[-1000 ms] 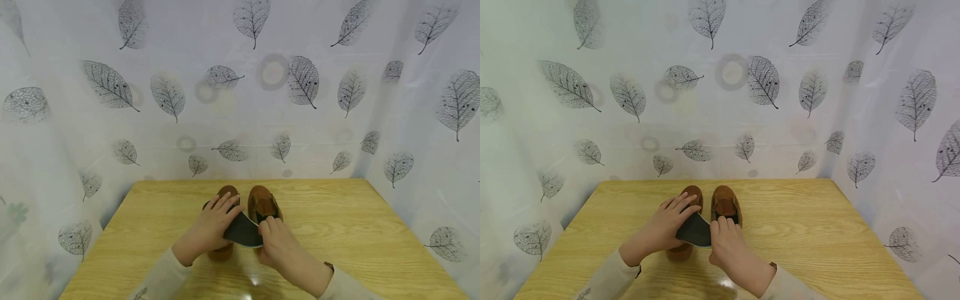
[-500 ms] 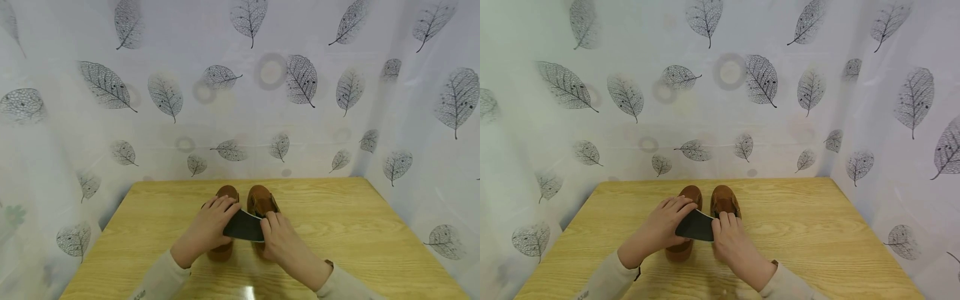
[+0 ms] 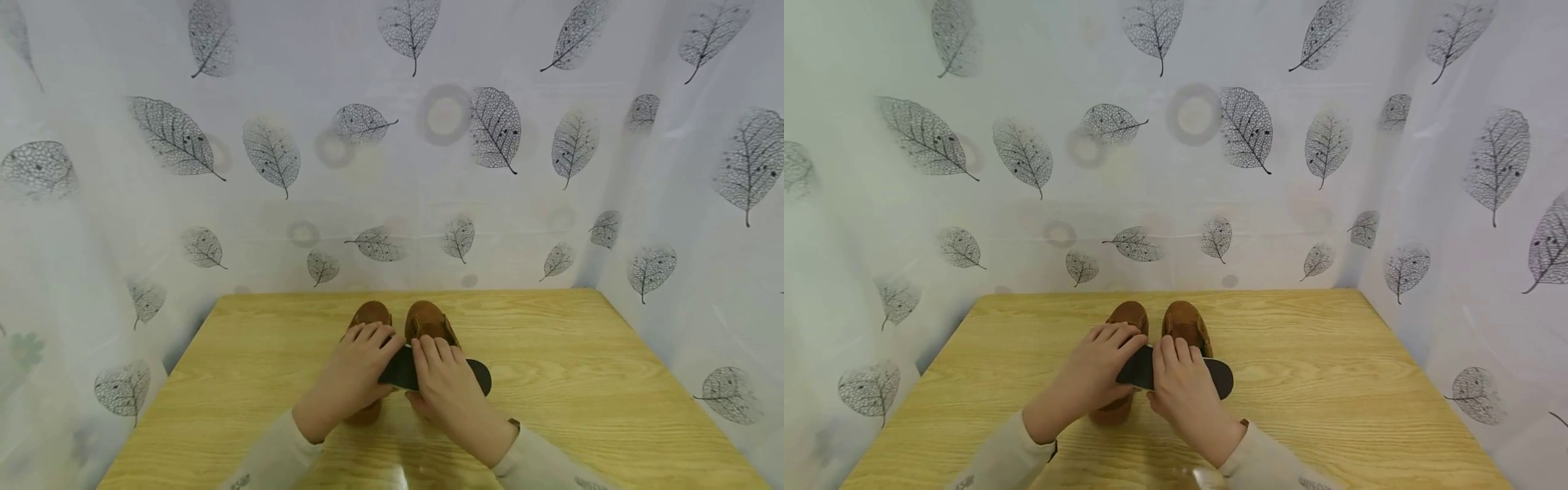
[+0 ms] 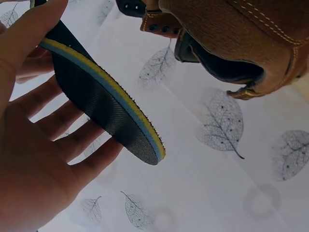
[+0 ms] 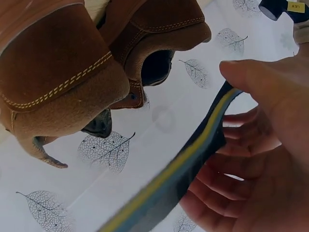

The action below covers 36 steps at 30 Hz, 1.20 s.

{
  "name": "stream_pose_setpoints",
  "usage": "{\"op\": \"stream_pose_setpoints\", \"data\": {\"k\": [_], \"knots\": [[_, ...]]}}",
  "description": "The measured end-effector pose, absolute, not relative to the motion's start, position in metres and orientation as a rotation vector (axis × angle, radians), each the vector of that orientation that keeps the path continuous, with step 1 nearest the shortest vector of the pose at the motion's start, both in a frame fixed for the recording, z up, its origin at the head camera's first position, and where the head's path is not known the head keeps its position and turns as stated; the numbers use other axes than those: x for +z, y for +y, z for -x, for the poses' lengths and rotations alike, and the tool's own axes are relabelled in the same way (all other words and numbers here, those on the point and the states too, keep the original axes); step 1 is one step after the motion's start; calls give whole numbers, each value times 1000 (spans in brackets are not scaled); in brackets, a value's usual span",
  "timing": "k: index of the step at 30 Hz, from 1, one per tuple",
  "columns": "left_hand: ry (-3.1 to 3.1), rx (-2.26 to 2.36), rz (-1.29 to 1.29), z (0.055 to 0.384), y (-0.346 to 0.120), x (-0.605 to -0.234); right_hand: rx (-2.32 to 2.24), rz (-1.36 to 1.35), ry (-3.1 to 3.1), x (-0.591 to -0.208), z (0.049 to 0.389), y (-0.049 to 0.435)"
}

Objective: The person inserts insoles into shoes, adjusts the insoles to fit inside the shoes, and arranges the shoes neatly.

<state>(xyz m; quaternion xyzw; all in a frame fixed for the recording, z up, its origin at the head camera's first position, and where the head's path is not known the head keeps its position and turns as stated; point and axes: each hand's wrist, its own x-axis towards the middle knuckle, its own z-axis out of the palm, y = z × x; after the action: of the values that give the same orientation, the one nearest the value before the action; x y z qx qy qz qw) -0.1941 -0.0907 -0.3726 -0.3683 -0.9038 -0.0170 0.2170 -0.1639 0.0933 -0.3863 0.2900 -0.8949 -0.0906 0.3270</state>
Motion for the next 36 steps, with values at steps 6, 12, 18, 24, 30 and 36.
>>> {"op": "stream_pose_setpoints", "data": {"k": [6, 12, 18, 24, 30, 36], "knots": [[-2472, -30, 1037, 194, -87, -374, -198, -737, -2375, -386, 164, 89], [-2459, -13, 1070, 194, -85, -375, -107, -745, -2488, -379, 162, 90], [-2454, -15, 1083, 195, -85, -374, 18, -807, -2564, -373, 164, 93], [-2491, -55, 1093, 195, -86, -375, 212, -842, -2640, -372, 165, 96], [-2518, -135, 1073, 200, -93, -375, 496, -840, -2740, -369, 168, 98], [-2522, -217, 948, 208, -108, -372, 730, -697, -2804, -368, 177, 105]]}}
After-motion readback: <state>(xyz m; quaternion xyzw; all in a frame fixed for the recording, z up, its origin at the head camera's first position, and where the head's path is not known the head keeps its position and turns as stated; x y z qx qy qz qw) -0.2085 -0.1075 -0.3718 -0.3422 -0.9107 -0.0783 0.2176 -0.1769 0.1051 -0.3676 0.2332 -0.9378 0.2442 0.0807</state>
